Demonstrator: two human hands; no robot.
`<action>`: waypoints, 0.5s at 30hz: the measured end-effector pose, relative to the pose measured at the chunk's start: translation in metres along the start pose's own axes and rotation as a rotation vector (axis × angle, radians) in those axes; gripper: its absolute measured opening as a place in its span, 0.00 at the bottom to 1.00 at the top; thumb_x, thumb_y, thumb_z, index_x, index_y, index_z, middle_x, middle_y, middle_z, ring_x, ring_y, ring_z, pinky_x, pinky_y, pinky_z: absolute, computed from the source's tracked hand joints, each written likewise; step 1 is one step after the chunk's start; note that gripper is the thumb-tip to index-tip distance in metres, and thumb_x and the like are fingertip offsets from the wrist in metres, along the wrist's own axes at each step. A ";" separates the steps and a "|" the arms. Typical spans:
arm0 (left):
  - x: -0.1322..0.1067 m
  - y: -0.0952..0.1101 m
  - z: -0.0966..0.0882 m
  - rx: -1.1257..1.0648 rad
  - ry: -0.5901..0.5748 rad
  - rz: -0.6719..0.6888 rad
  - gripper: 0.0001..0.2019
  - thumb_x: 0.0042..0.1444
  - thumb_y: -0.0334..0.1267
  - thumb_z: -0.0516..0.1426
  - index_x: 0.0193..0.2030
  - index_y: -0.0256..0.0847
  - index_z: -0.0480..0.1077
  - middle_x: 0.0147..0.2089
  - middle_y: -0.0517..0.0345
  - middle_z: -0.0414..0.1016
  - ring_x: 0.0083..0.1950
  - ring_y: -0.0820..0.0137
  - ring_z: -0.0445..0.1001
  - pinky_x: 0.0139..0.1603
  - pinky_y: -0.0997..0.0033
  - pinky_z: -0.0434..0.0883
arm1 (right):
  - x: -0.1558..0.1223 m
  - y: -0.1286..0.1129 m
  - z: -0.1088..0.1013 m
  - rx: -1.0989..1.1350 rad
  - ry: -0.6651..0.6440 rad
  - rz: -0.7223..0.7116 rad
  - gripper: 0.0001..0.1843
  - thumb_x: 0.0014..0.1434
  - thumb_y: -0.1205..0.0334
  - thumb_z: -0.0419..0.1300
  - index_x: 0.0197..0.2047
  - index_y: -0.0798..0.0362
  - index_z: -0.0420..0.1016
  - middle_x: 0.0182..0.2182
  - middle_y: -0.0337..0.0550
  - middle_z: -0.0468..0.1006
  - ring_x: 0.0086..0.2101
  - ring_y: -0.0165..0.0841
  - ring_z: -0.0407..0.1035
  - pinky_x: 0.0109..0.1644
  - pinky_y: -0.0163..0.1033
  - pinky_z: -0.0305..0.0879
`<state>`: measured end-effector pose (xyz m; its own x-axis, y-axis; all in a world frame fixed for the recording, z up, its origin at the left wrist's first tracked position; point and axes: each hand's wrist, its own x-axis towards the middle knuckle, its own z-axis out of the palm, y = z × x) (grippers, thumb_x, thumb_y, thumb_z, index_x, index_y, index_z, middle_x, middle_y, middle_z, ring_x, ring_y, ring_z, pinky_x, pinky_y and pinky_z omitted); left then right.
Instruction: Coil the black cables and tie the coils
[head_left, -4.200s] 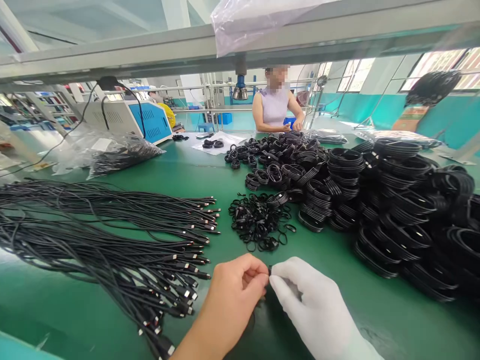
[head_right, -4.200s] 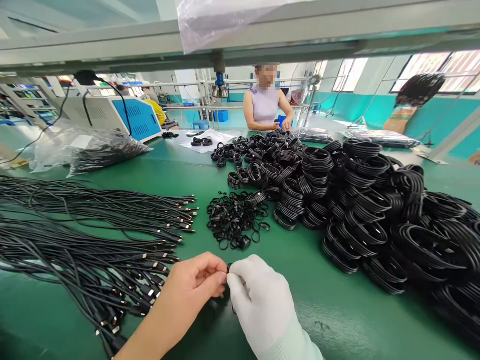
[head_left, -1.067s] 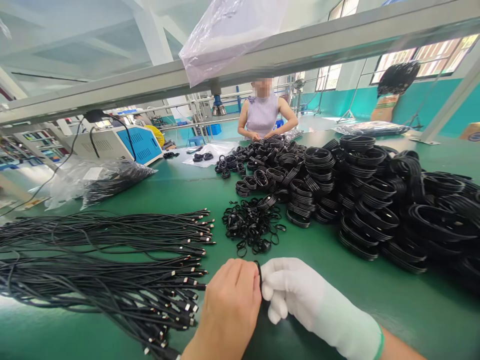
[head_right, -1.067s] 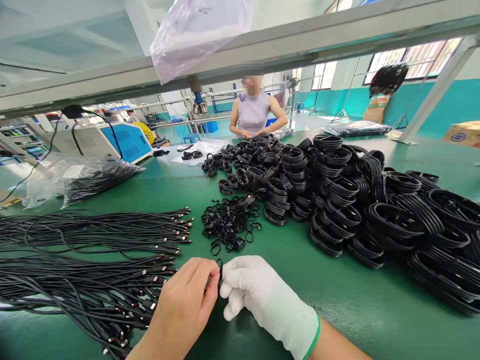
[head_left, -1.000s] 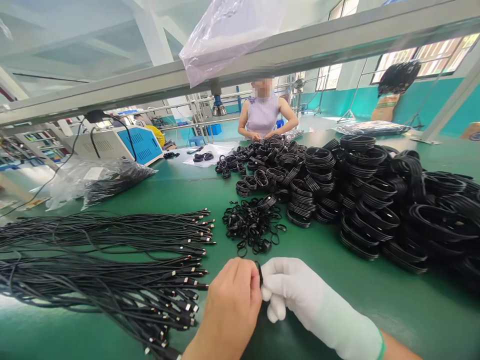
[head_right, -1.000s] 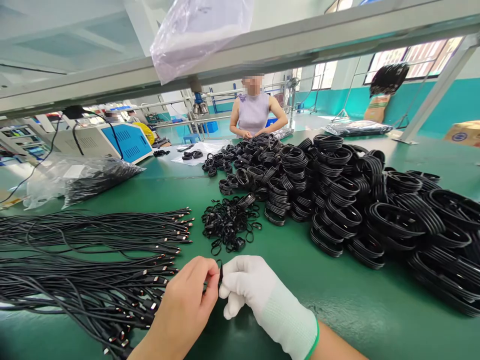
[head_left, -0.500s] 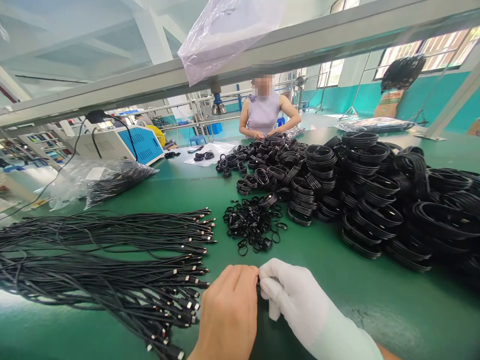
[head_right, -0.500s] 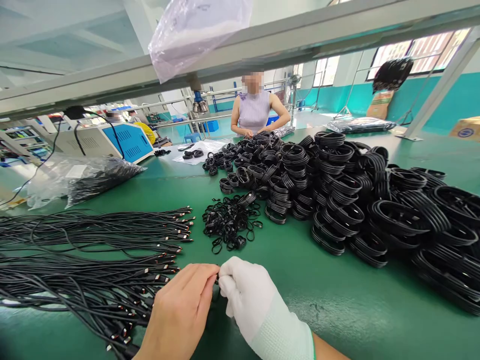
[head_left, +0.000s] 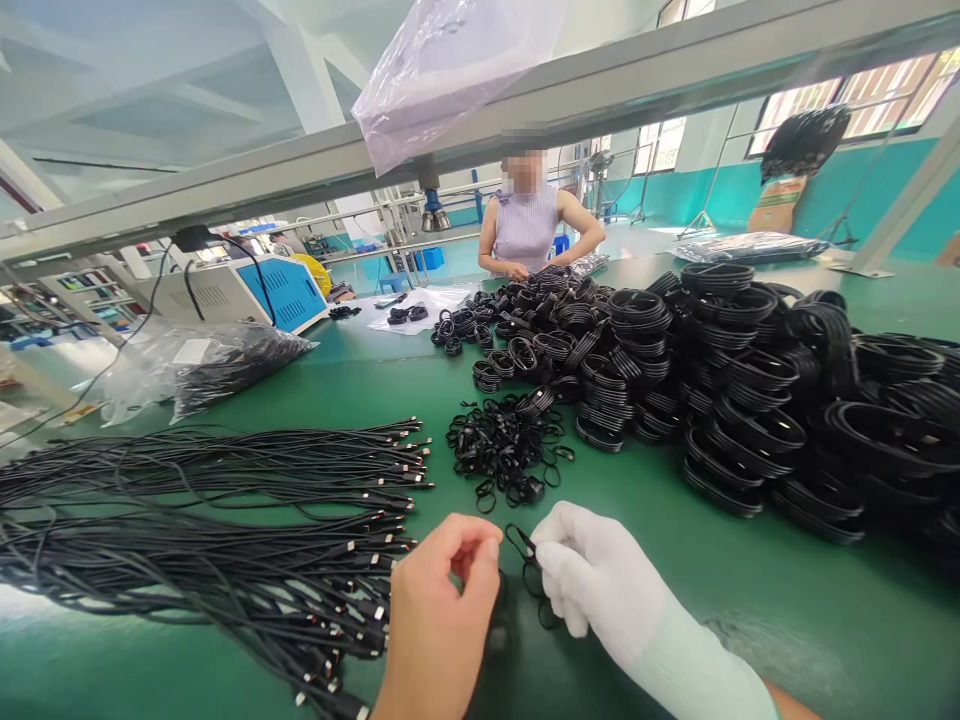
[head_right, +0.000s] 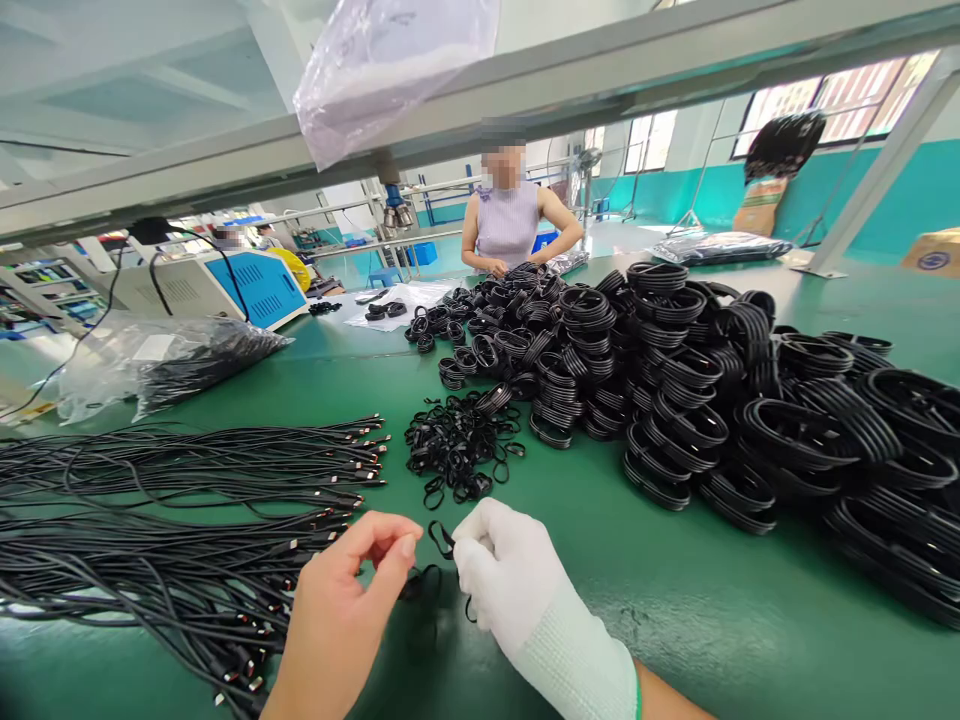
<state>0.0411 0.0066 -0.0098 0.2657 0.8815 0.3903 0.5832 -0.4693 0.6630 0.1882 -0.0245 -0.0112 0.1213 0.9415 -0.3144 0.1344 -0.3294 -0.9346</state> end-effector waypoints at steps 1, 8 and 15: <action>-0.001 0.000 -0.001 0.014 0.005 0.060 0.07 0.55 0.32 0.52 0.30 0.43 0.71 0.26 0.65 0.72 0.24 0.75 0.70 0.26 0.79 0.68 | 0.000 0.000 0.001 0.016 -0.009 0.010 0.04 0.49 0.66 0.47 0.25 0.51 0.59 0.14 0.29 0.63 0.14 0.24 0.57 0.20 0.30 0.54; -0.005 0.005 -0.002 0.185 -0.015 0.265 0.09 0.58 0.30 0.52 0.32 0.43 0.71 0.31 0.59 0.74 0.33 0.69 0.73 0.32 0.73 0.70 | -0.005 -0.002 0.005 -0.040 -0.032 -0.087 0.04 0.50 0.65 0.48 0.25 0.50 0.59 0.17 0.30 0.64 0.16 0.24 0.58 0.21 0.31 0.56; -0.004 0.007 -0.004 0.185 -0.049 0.330 0.09 0.56 0.27 0.51 0.30 0.41 0.69 0.29 0.60 0.73 0.31 0.71 0.70 0.31 0.73 0.67 | -0.012 0.001 0.004 -0.493 0.118 -0.460 0.10 0.53 0.66 0.47 0.22 0.50 0.60 0.15 0.34 0.63 0.18 0.27 0.57 0.24 0.33 0.54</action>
<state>0.0410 -0.0001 -0.0039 0.4961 0.6883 0.5293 0.5876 -0.7149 0.3790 0.1831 -0.0356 -0.0089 0.0467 0.9886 0.1430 0.6267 0.0825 -0.7749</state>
